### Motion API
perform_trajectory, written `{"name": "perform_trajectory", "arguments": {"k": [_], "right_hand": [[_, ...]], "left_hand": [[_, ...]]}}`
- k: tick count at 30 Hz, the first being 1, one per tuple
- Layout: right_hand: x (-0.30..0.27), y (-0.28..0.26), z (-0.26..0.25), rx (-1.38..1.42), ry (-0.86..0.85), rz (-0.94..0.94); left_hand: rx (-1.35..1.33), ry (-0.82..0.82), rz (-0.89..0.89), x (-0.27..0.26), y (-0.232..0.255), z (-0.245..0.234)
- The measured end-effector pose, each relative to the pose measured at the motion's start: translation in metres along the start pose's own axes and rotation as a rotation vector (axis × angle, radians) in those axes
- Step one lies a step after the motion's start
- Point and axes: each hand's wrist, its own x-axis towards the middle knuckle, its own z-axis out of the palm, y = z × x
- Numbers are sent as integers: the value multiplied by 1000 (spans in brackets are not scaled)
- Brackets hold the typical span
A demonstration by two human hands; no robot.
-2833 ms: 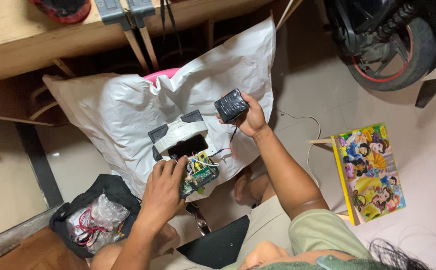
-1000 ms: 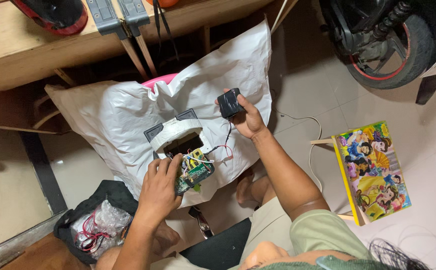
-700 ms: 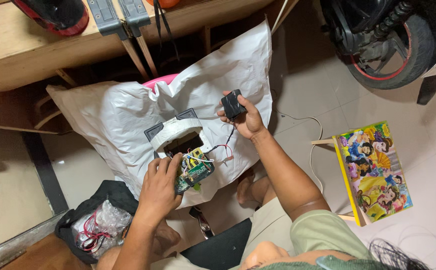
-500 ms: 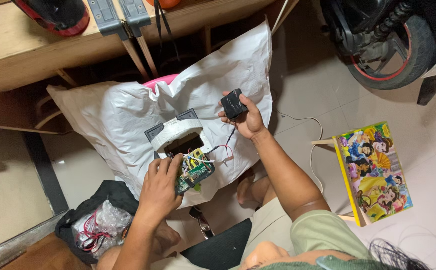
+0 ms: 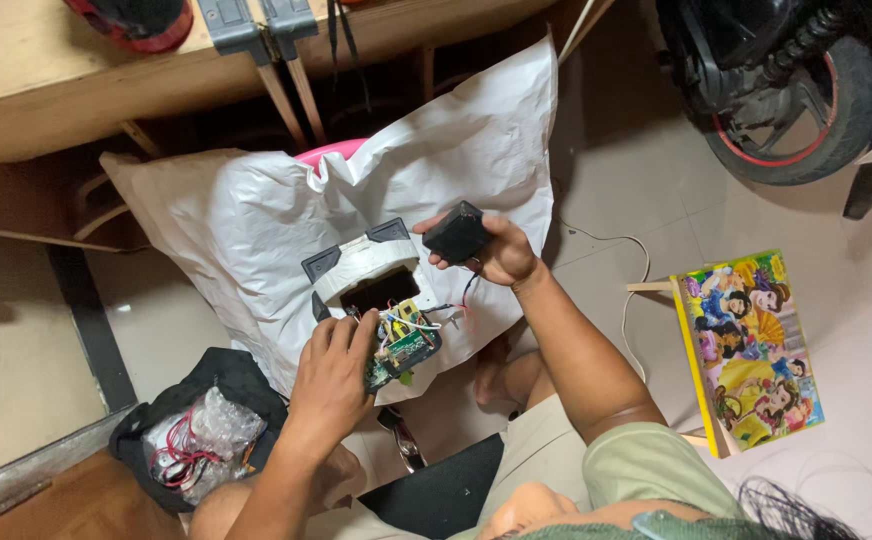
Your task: The person sits on the floor and works on a small electronic device with an exposed circuit board. They repeatedly connect and disconnect a purple battery pack, inspect the internal wiring, and adjust components within the device's casing.
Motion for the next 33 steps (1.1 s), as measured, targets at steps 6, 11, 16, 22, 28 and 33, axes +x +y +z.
{"name": "perform_trajectory", "arguments": {"k": [6,11,16,22,28,33], "right_hand": [[-1,-1,20,-316,14,27],[-5,9,32,-743,155,-121],[-6,10,49,-993,172,-223],[0,12,80,-1361,-27,-410],[2,17,94,-1434,-11,-355],[3,19,97,-1560,-3,-424]], "left_hand": [[-4,-6,5,-2,1,0],[8,62,37,-3,-1,3],[-7,74,51,-6,-3,6],[8,71,31,-8,-4,9],[25,103,53,-10,-3,12],[40,110,58,-12,-2,14]]}}
